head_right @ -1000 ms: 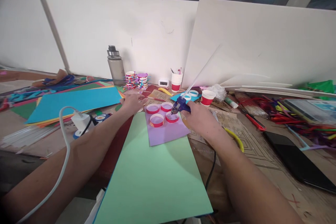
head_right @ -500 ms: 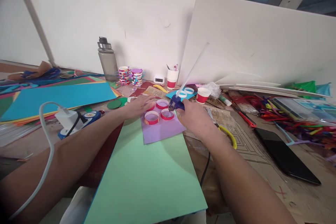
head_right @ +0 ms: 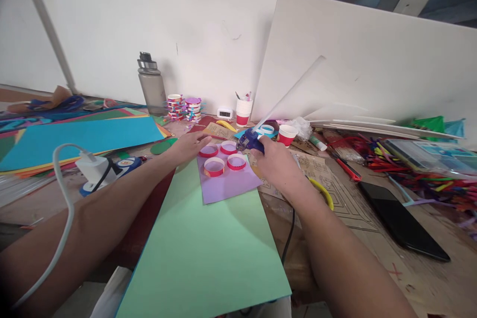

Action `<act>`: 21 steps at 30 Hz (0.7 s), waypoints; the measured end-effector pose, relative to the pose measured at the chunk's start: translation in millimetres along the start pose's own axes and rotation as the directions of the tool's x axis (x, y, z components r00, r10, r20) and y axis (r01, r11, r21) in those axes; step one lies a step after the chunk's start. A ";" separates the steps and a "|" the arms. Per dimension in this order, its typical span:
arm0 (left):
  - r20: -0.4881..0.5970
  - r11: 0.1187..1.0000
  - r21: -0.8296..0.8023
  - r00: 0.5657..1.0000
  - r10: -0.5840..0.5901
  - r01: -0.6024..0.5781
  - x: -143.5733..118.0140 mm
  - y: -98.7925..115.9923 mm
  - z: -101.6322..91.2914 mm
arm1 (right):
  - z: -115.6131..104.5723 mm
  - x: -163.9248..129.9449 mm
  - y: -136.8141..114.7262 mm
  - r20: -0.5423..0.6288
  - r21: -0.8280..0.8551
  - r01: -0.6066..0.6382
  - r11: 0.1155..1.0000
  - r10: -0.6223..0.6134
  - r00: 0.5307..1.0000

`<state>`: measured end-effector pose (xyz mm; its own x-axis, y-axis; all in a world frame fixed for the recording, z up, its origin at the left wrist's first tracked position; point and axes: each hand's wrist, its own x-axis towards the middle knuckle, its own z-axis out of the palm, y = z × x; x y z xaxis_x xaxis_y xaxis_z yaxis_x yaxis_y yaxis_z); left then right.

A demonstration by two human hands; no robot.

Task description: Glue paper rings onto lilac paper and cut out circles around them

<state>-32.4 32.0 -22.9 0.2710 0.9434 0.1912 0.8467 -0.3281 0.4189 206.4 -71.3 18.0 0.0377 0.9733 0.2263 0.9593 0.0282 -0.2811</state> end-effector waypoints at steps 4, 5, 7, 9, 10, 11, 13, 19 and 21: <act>0.086 0.997 0.082 0.996 -0.002 -0.006 -1.4 0.9 -0.6 | -0.8 -0.1 -1.0 -0.037 0.087 -0.002 0.996 0.005 0.999; 0.112 0.995 0.093 0.994 0.015 -0.025 -2.0 1.1 -0.5 | -1.1 -0.4 -1.4 -0.048 0.098 0.001 0.995 0.004 0.999; 0.151 0.992 0.109 0.987 0.049 -0.066 -2.9 0.9 0.0 | -1.6 -1.2 -2.1 -0.071 0.110 0.004 0.994 0.004 0.997; 0.175 0.989 0.124 0.983 0.057 -0.079 -2.9 0.1 0.5 | -2.1 -2.1 -2.3 -0.090 0.134 0.003 0.991 0.009 0.996; 0.177 0.989 0.128 0.983 0.056 -0.079 -2.7 -0.5 0.8 | -2.2 -2.4 -2.1 -0.098 0.158 0.004 0.987 0.012 0.995; 0.175 0.989 0.126 0.983 0.056 -0.079 -2.4 -1.0 1.1 | -2.0 -2.5 -1.7 -0.106 0.186 0.005 0.982 0.015 0.994; 0.163 0.991 0.106 0.985 0.061 -0.079 -2.0 -1.7 1.5 | -0.7 -1.5 0.2 -0.120 0.255 0.011 0.967 0.020 0.993; 0.059 0.998 0.007 0.997 0.054 -0.054 -2.6 -0.7 1.1 | 6.1 11.1 11.2 -0.108 0.688 0.003 0.726 0.098 0.989; -0.007 0.999 -0.026 0.999 0.047 -0.047 -2.2 0.0 0.1 | 6.0 14.8 13.3 -0.146 0.839 0.052 0.541 0.132 0.980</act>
<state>-33.0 30.0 -23.5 0.3070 0.9267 0.2169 0.8207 -0.3731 0.4327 218.1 -55.2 12.0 0.2045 0.9247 0.3212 0.2859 0.2574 -0.9231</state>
